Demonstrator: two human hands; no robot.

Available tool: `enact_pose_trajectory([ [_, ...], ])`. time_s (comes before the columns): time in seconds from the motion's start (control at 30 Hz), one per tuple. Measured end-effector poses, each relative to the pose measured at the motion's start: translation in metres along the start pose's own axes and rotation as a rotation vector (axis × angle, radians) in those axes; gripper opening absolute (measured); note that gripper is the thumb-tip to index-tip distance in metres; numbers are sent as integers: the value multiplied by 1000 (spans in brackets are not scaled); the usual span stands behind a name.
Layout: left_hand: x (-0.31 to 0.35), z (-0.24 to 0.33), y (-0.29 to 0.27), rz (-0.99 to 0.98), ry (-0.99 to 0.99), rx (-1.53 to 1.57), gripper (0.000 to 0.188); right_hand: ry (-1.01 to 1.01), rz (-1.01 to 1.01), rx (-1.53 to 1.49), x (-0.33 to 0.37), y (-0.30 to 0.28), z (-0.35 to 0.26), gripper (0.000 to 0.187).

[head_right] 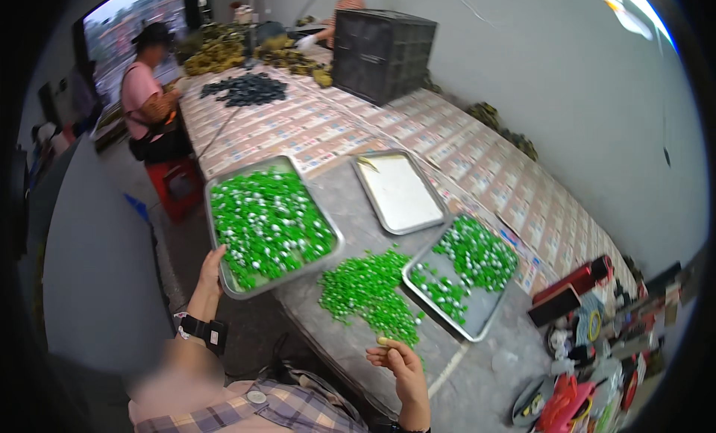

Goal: The person assembles small green plastic components by applying glue from a bottle and inserting white beads. They handle the parts one at a time, placing the finished units into a metal tray on the table.

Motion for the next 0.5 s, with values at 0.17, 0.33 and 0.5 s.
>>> enact_pose_trajectory([
  [0.17,-50,-29,1,-11,47,-16,24,-35,333,-130,73,-56,16,31],
  [0.33,-75,-44,17,-21,6,-85,27,-62,494,-176,104,-75,25,26],
  [0.5,-83,-50,39,-97,-31,-18,33,-104,625,117,89,-86,-1,22],
])
Point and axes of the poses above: each hand's wrist, its own x-axis away from the middle knuckle, its own y-axis out of the palm, z = x × y, the point moved 9 cm from there along -x, towards the middle knuckle, and after that the axes turned 9 degrees about -z, right-handed, at the moved point
